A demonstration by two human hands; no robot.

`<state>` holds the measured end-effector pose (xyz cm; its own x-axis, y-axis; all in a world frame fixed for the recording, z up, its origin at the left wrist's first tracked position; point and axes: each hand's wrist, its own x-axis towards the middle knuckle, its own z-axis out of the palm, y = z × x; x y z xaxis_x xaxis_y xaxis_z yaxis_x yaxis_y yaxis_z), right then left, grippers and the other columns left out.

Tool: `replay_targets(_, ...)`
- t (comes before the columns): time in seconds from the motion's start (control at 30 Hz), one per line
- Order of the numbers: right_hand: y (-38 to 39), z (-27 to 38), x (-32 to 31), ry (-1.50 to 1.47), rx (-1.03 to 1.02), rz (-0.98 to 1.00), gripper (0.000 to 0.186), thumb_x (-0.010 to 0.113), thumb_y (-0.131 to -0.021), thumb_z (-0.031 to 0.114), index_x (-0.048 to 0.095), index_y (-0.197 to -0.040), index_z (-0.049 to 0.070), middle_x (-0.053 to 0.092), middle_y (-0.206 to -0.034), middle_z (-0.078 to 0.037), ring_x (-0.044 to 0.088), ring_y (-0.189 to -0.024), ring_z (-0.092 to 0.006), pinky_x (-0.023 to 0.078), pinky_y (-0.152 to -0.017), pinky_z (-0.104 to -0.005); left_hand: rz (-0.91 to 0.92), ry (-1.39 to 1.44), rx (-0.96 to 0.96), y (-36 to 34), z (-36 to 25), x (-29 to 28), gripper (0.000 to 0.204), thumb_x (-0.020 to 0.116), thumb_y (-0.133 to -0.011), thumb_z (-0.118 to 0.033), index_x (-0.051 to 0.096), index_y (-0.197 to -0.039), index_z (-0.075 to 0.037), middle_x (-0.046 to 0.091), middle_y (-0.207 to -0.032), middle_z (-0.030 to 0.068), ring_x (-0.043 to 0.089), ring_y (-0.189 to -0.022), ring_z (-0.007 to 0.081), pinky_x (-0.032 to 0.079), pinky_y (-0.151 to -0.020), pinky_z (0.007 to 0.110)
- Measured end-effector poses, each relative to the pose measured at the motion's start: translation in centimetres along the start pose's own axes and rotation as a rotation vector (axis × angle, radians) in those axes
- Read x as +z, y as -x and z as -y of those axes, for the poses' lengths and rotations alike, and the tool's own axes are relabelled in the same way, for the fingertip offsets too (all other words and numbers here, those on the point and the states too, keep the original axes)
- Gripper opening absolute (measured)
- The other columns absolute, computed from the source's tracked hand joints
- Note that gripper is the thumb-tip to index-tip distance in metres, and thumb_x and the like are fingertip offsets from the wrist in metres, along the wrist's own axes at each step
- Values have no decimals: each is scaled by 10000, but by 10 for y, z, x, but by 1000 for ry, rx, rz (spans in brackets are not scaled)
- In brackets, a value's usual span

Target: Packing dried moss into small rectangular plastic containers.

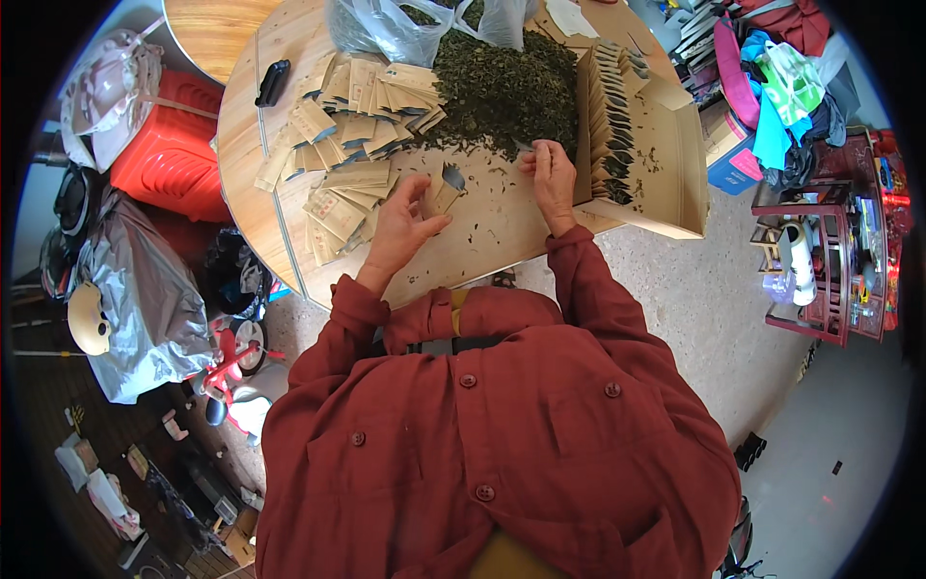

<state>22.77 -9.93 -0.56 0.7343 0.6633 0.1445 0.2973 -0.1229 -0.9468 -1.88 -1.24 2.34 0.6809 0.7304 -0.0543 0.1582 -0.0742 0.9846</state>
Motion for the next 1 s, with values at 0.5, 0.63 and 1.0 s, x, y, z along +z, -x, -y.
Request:
replay_targets(0.5, 34, 95, -27, -256, -42, 414, 281, 400, -1016, 188, 579, -1076, -21, 636, -813, -69, 601, -710, -116, 496, -684, -248, -46, -43, 71, -12, 19, 4, 536, 789, -684, -107, 548, -1154, -15, 622, -964, 94, 578, -838, 186, 480, -733, 297)
replay_targets(0.63, 27, 107, -28, 45, -171, 611, 252, 416, -1003, 165, 574, -1082, -15, 616, -780, -56, 578, -678, -104, 477, -660, -249, -61, -61, 34, -11, 19, 3, 539, 791, -671, -105, 549, -1144, -17, 623, -953, 107, 595, -844, 214, 484, -756, 307)
replay_targets(1.0, 21, 136, -7, 553, -846, 693, 140, 522, -918, 96, 580, -1024, 27, 623, -907, -153, 605, -804, -339, 478, -700, -407, -124, -242, 132, -8, 11, 4, 538, 795, -656, -112, 548, -1124, -16, 633, -989, 168, 624, -892, 299, 496, -790, 348)
